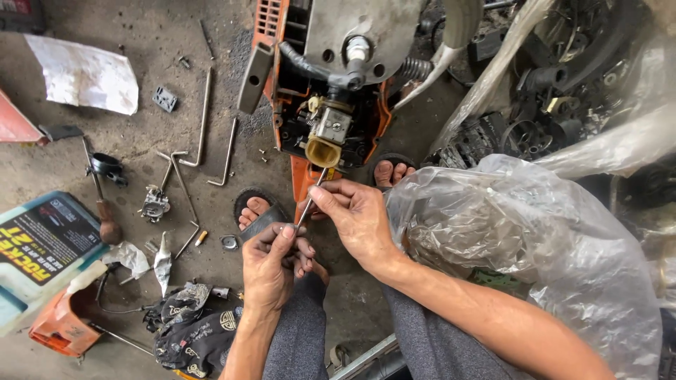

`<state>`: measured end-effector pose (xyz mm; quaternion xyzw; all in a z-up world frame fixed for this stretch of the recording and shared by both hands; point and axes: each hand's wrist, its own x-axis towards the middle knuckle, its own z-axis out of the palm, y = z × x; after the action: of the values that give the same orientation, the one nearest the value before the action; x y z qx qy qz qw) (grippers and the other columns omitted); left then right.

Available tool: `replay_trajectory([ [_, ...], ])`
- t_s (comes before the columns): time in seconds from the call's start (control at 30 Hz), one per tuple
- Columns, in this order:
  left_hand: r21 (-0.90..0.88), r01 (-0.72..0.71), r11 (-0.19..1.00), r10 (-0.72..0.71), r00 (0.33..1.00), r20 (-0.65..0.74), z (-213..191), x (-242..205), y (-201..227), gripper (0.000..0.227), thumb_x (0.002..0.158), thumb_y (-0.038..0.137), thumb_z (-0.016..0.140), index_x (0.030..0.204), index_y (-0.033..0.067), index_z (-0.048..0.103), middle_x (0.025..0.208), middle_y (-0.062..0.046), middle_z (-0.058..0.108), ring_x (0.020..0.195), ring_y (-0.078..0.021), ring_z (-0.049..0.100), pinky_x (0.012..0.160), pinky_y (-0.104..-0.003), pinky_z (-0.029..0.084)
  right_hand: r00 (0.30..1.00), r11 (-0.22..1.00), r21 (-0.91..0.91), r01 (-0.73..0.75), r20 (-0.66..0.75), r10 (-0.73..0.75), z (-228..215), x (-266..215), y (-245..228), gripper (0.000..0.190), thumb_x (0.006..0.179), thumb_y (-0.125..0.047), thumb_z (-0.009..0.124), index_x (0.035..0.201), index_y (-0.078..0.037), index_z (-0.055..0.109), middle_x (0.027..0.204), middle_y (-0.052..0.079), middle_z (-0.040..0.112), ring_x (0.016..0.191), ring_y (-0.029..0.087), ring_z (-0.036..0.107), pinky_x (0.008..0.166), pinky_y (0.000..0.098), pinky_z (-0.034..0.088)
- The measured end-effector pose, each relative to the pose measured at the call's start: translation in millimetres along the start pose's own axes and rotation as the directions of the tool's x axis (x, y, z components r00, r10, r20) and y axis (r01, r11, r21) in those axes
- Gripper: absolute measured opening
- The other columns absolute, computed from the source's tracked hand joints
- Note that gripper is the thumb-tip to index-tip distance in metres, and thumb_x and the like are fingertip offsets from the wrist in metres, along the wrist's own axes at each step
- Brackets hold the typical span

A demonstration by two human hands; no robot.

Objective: The person installs a carburetor onto a chainsaw engine, connecting a fuel line and attaching an air filter housing. They then use a screwdriver to tighten the screws securing the carburetor and air filter to the engine.

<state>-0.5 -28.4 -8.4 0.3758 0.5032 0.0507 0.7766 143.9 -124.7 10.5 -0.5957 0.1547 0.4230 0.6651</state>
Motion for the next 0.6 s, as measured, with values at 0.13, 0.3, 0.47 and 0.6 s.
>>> replay_trajectory([
  [0.13,0.089,0.024,0.996,-0.029,0.998,0.055,8.0,-5.8,7.9,0.027,0.099,0.019,0.066,0.092,-0.0077,0.066,0.065,-0.022,0.068,0.042,-0.0211,0.060,0.034,-0.023,0.044,0.995,0.992,-0.101,0.070,0.072,-0.062,-5.5,-3.1,-11.6,0.027,0.097,-0.026,0.066,0.092,-0.001,0.076,0.080,0.008,0.080,0.073,0.014,0.076,0.075,0.0275,0.065],
  [0.3,0.180,-0.081,0.980,0.072,0.996,0.059,15.9,-9.7,6.9,0.027,0.098,0.018,0.066,0.093,-0.0086,0.066,0.067,-0.024,0.069,0.044,-0.0237,0.064,0.037,-0.025,0.047,0.997,0.999,-0.024,0.024,0.071,-0.022,-11.5,-2.0,-11.1,0.025,0.097,-0.021,0.066,0.095,0.002,0.075,0.082,0.012,0.081,0.074,0.015,0.076,0.078,0.0258,0.065],
  [0.47,0.253,-0.156,0.955,0.141,0.987,0.075,20.3,-13.9,9.7,0.027,0.099,0.017,0.065,0.095,-0.0095,0.065,0.069,-0.026,0.070,0.047,-0.0254,0.066,0.039,-0.026,0.051,0.996,1.000,0.004,-0.017,0.089,0.017,-13.3,-0.8,-5.5,0.023,0.098,-0.020,0.065,0.097,0.002,0.074,0.085,0.013,0.081,0.074,0.016,0.076,0.078,0.0271,0.065],
  [0.6,0.261,-0.160,0.952,0.147,0.987,0.067,20.5,-14.2,7.6,0.027,0.099,0.018,0.065,0.094,-0.0084,0.065,0.068,-0.024,0.070,0.046,-0.0243,0.065,0.039,-0.026,0.051,0.995,0.999,-0.043,0.028,0.098,-0.024,-13.3,-1.1,-8.4,0.024,0.098,-0.021,0.065,0.095,0.001,0.075,0.084,0.011,0.081,0.076,0.015,0.076,0.079,0.0276,0.066],
])
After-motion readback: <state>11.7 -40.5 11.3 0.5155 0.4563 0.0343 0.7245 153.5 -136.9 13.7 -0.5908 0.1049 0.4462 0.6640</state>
